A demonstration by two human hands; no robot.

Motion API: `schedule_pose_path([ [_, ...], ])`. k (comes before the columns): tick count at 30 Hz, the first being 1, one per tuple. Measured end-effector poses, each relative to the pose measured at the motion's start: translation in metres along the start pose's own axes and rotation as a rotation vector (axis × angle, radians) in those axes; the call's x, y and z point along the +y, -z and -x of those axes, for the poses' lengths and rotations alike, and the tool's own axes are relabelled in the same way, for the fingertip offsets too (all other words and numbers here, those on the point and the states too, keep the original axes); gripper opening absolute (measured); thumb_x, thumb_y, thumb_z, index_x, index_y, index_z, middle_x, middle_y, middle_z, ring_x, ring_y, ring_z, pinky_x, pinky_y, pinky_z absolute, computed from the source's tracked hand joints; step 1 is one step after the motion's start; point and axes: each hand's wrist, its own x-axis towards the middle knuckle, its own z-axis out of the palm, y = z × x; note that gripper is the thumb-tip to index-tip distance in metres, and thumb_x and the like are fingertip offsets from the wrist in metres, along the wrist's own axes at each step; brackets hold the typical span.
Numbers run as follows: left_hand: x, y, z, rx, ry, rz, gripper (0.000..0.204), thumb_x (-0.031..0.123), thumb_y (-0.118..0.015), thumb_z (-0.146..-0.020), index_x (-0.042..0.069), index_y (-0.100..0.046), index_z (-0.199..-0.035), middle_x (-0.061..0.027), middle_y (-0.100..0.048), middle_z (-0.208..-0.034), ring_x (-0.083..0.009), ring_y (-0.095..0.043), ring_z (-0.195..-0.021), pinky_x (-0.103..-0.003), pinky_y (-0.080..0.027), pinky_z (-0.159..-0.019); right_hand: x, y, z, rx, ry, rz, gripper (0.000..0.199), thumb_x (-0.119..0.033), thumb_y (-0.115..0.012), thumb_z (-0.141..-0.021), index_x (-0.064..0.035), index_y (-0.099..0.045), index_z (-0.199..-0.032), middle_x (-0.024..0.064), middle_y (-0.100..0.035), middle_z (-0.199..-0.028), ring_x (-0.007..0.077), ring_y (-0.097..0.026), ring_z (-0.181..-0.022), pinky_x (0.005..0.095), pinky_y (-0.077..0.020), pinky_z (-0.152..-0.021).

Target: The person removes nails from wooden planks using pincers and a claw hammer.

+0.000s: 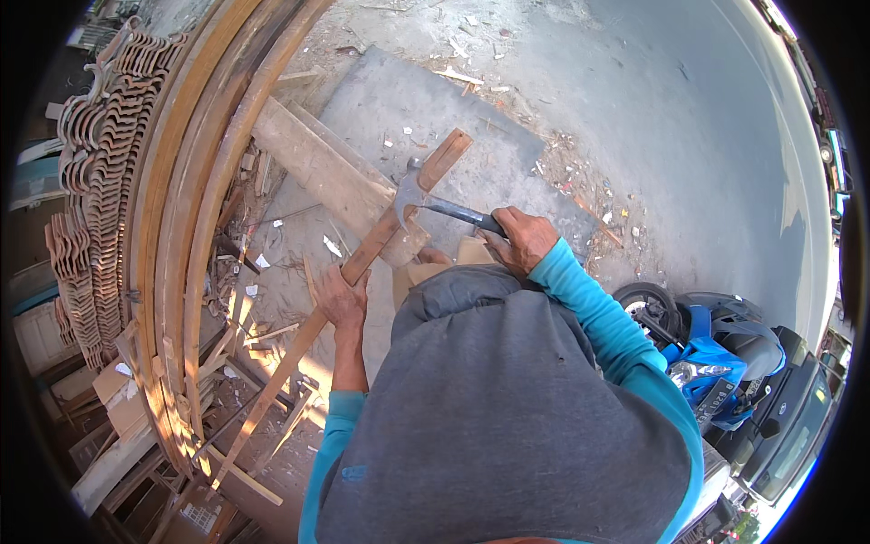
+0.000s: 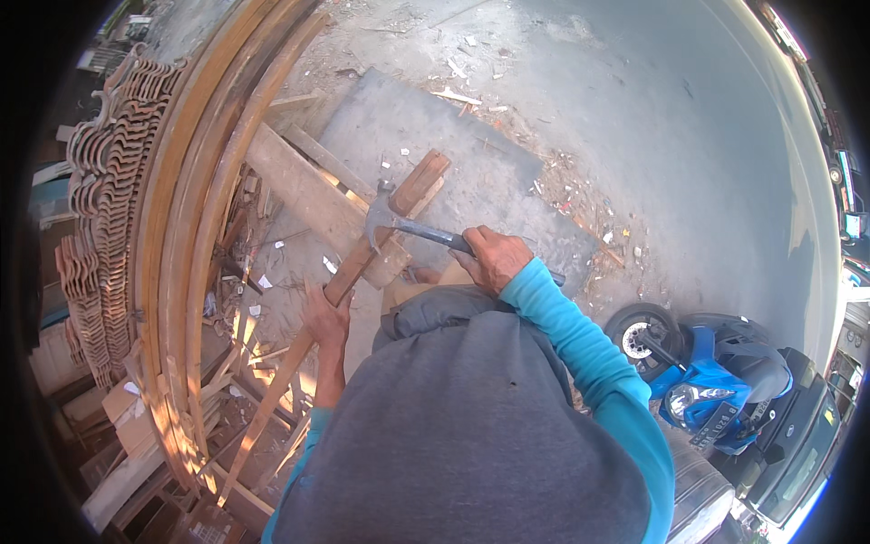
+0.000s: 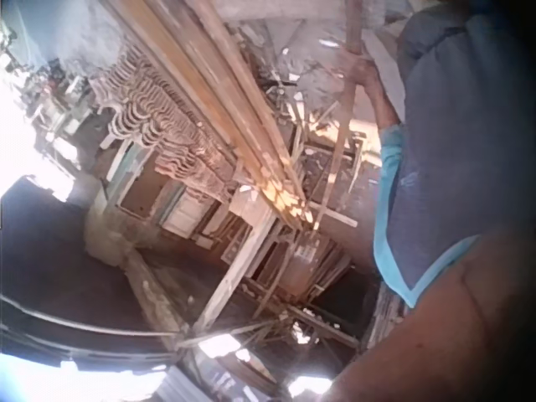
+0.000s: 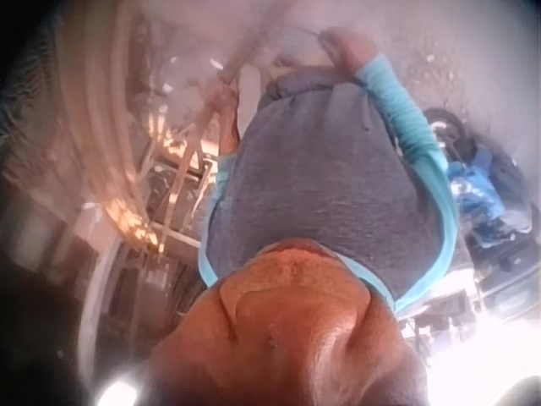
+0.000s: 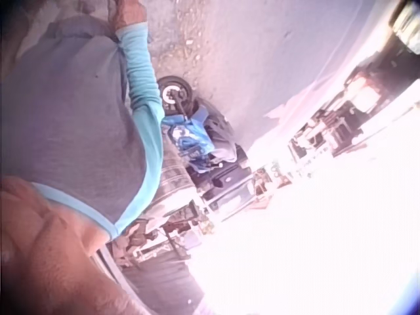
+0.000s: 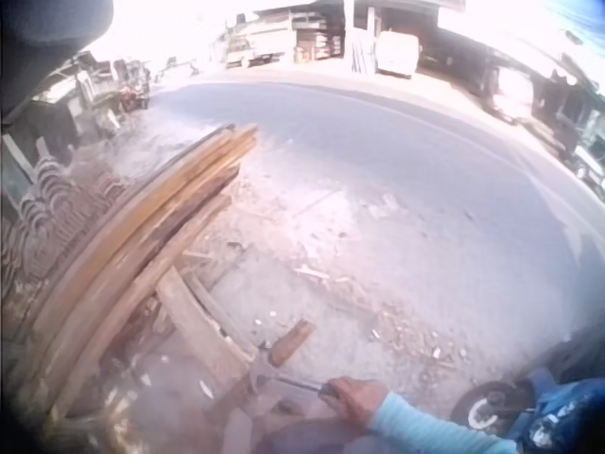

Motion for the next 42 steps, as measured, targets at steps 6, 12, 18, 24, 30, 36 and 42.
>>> schedule_pose_path([
  [6,-0.001,0.0,-0.004,0.02,-0.108,-0.026,0.051,0.04,-0.084,-0.071,0.007,-0.058,-0.1,-0.0129,-0.06,-0.094,-0.0359,-0.057,-0.095,-0.048,-0.043,-0.084,-0.006,0.017,-0.003,-0.118,0.211,0.022,0.029,-0.027,-0.067,-0.091,-0.0026,-0.057,-0.105,0.0154,-0.062,-0.085,0.0354,-0.066,-0.072,0.0429,-0.0548,-0.063],
  [12,0.004,0.002,0.001,-0.02,-0.028,-0.045,0.049,0.04,-0.084,-0.071,0.008,-0.058,-0.098,-0.0119,-0.06,-0.093,-0.0349,-0.057,-0.094,-0.048,-0.043,-0.082,0.035,0.004,-0.006,-0.086,-0.086,0.116,0.032,-0.035,-0.061,-0.095,-0.0039,-0.055,-0.102,0.0177,-0.063,-0.087,0.0388,-0.066,-0.074,0.0466,-0.0547,-0.065],
  [18,0.006,0.004,-0.002,-0.028,-0.064,0.031,0.047,0.038,-0.084,-0.07,0.009,-0.057,-0.095,-0.0116,-0.06,-0.089,-0.0352,-0.057,-0.09,-0.048,-0.042,-0.077,0.013,0.012,-0.035,-0.067,-0.011,0.062,0.033,-0.037,-0.06,-0.096,-0.0044,-0.054,-0.098,0.0185,-0.063,-0.087,0.0387,-0.066,-0.073,0.0461,-0.0547,-0.065],
  [24,0.006,0.008,0.001,-0.068,-0.037,-0.034,0.046,0.038,-0.084,-0.071,0.009,-0.057,-0.095,-0.0116,-0.061,-0.09,-0.0351,-0.057,-0.09,-0.047,-0.041,-0.077,0.028,0.016,-0.012,-0.199,0.141,0.101,0.035,-0.038,-0.062,-0.094,-0.0046,-0.054,-0.1,0.0163,-0.062,-0.082,0.0371,-0.065,-0.07,0.0459,-0.053,-0.062],
  [30,0.005,0.002,-0.003,-0.035,-0.063,-0.026,0.047,0.041,-0.083,-0.072,0.01,-0.057,-0.096,-0.0123,-0.061,-0.091,-0.0344,-0.057,-0.092,-0.048,-0.041,-0.077,0.03,0.001,-0.009,-0.2,-0.077,0.193,0.038,-0.043,-0.061,-0.095,-0.0056,-0.057,-0.096,0.0152,-0.064,-0.077,0.0364,-0.065,-0.068,0.045,-0.0522,-0.06],
  [36,0.005,0.006,-0.004,-0.028,-0.056,-0.006,0.048,0.041,-0.082,-0.072,0.009,-0.057,-0.098,-0.013,-0.06,-0.093,-0.0346,-0.057,-0.093,-0.047,-0.04,-0.078,0.022,0.015,-0.01,-0.152,0.13,0.117,0.037,-0.042,-0.065,-0.092,-0.0062,-0.057,-0.096,0.0155,-0.06,-0.079,0.0362,-0.064,-0.07,0.0438,-0.0521,-0.062],
  [42,0.002,0.013,-0.002,-0.02,-0.037,0.017,0.048,0.038,-0.084,-0.07,0.009,-0.057,-0.098,-0.0127,-0.059,-0.094,-0.035,-0.056,-0.092,-0.048,-0.04,-0.077,0.045,-0.004,-0.042,0.068,-0.405,0.047,0.049,-0.05,-0.054,-0.097,-0.0018,-0.058,-0.093,0.0245,-0.059,-0.066,0.044,-0.062,-0.068,0.0476,-0.0464,-0.062],
])
